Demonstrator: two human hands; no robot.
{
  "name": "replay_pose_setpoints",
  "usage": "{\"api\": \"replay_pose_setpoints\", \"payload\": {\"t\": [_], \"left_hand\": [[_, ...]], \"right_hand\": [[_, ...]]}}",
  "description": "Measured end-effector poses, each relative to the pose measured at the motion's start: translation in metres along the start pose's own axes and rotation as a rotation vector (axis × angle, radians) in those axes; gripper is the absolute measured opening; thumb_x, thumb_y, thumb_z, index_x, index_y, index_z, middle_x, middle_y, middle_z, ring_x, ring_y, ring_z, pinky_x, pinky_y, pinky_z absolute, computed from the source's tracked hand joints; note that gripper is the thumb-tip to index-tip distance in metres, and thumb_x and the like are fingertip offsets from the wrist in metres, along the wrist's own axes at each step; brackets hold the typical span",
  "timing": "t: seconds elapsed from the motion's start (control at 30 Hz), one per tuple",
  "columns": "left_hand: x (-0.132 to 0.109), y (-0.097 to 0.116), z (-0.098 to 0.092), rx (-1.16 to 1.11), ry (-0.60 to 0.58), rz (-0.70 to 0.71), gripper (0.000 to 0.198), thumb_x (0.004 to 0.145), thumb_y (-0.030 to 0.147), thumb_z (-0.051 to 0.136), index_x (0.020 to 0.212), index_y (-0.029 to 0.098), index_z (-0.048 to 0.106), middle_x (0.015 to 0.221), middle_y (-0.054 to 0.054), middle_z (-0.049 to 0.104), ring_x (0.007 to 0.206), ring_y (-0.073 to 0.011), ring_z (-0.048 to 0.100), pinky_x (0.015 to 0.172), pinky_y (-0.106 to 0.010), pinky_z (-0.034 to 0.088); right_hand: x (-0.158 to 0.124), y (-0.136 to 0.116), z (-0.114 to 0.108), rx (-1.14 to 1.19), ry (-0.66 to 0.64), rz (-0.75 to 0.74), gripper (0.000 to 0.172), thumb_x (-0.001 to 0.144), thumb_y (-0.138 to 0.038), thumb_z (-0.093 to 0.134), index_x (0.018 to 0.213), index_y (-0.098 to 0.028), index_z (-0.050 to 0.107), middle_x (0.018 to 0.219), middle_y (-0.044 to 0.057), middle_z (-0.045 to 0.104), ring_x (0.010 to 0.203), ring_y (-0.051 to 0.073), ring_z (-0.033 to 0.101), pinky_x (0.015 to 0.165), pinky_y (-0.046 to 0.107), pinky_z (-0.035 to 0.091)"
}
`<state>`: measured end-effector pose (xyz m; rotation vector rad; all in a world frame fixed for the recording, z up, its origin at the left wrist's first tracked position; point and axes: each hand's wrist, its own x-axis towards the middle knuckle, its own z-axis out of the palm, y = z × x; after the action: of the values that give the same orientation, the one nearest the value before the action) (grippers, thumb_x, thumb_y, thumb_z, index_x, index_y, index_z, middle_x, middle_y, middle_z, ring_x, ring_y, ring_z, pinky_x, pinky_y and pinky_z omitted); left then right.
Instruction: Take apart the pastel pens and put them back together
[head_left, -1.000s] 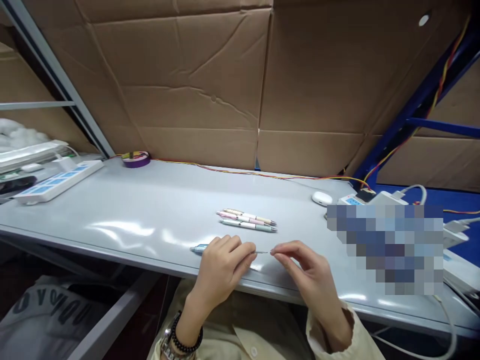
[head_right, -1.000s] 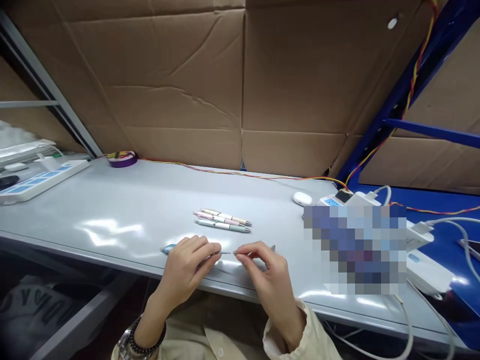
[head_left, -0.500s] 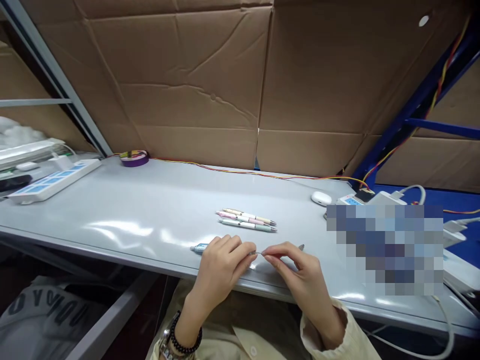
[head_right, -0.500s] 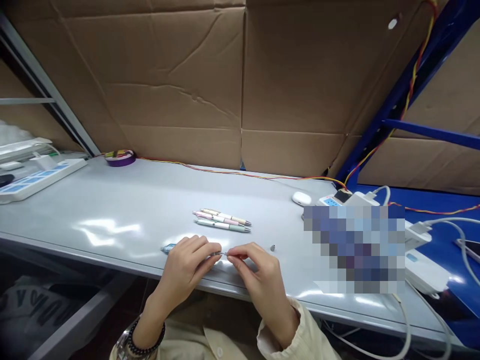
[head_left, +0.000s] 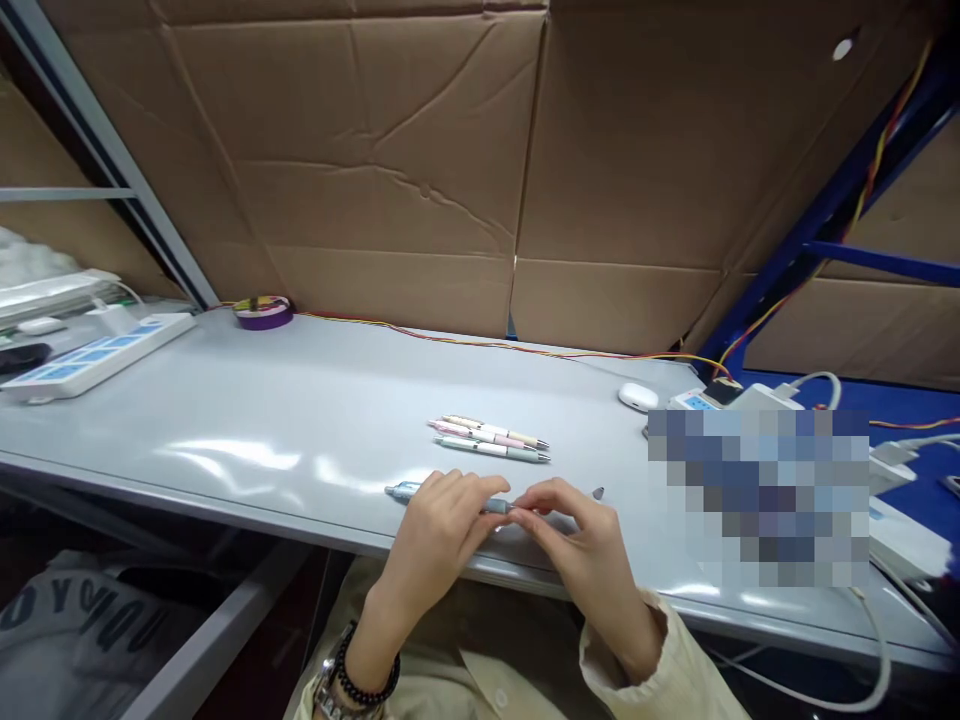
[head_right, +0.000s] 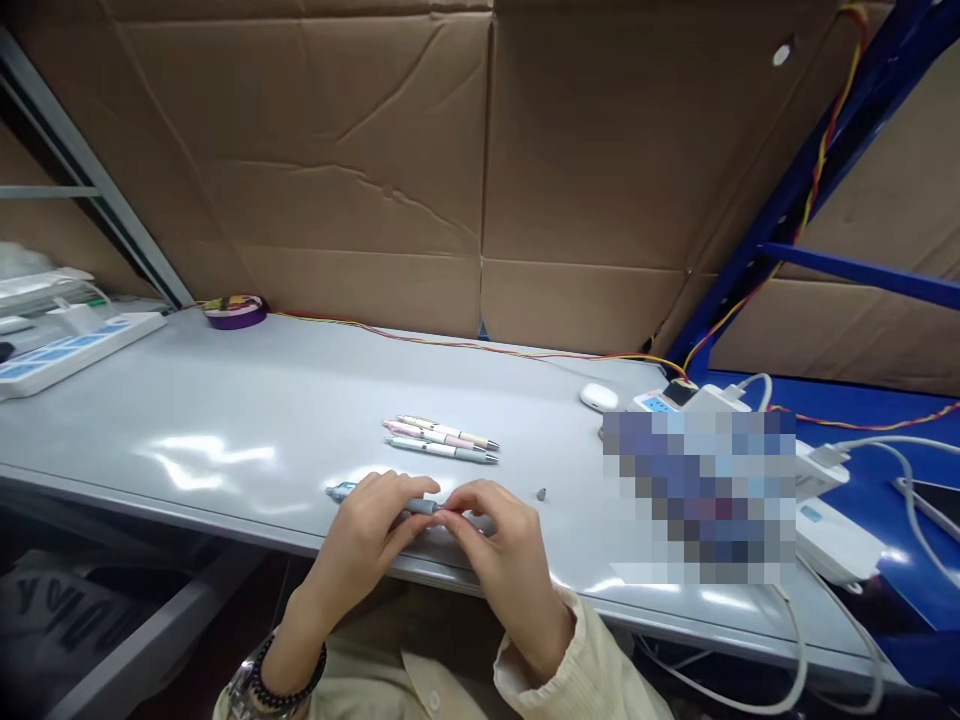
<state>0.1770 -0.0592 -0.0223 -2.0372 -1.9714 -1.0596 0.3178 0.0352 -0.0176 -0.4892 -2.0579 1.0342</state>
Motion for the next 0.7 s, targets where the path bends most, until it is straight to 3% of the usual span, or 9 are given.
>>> {"api": "replay_pose_setpoints", "payload": {"t": [0.23, 0.4, 0.57, 0.7], "left_hand": [[-0.003, -0.003, -0.001, -0.107, 0.045, -0.081, 0.016, 0.091, 0.018, 0.046, 0.106, 0.023, 0.047, 0.092, -0.001, 0.06, 0.081, -0.0187, 0.053, 0.072, -0.03, 0.041], [0.002, -0.004, -0.008, -0.074, -0.121, -0.108, 0.009, 0.089, 0.016, 0.05, 0.095, 0.023, 0.054, 0.085, 0.001, 0.061, 0.08, -0.0182, 0.055, 0.072, -0.029, 0.041], [0.015, -0.011, -0.016, -0.032, -0.202, -0.115, 0.007, 0.086, 0.016, 0.057, 0.089, 0.022, 0.056, 0.085, 0.003, 0.062, 0.085, -0.0177, 0.056, 0.081, -0.032, 0.041], [0.025, -0.015, -0.012, -0.003, -0.173, -0.113, 0.014, 0.082, 0.013, 0.062, 0.09, 0.023, 0.057, 0.092, 0.003, 0.063, 0.094, -0.0198, 0.054, 0.088, -0.037, 0.039]], "right_hand": [[-0.003, 0.0, -0.004, -0.031, 0.02, 0.039, 0.012, 0.087, -0.031, 0.052, 0.083, -0.021, 0.059, 0.076, 0.0, 0.066, 0.072, 0.015, 0.061, 0.065, 0.024, 0.048], [0.003, 0.014, -0.016, -0.278, 0.165, 0.098, 0.022, 0.092, -0.032, 0.038, 0.101, -0.021, 0.056, 0.091, 0.005, 0.066, 0.085, 0.019, 0.062, 0.074, 0.032, 0.051], [0.009, 0.03, -0.008, -0.537, 0.048, -0.028, 0.026, 0.09, -0.021, 0.038, 0.108, -0.019, 0.056, 0.109, 0.01, 0.06, 0.101, 0.024, 0.056, 0.086, 0.042, 0.048], [0.009, 0.035, 0.0, -0.642, 0.058, -0.036, 0.029, 0.089, -0.017, 0.036, 0.113, -0.017, 0.052, 0.107, 0.012, 0.059, 0.098, 0.026, 0.055, 0.083, 0.044, 0.048]]}}
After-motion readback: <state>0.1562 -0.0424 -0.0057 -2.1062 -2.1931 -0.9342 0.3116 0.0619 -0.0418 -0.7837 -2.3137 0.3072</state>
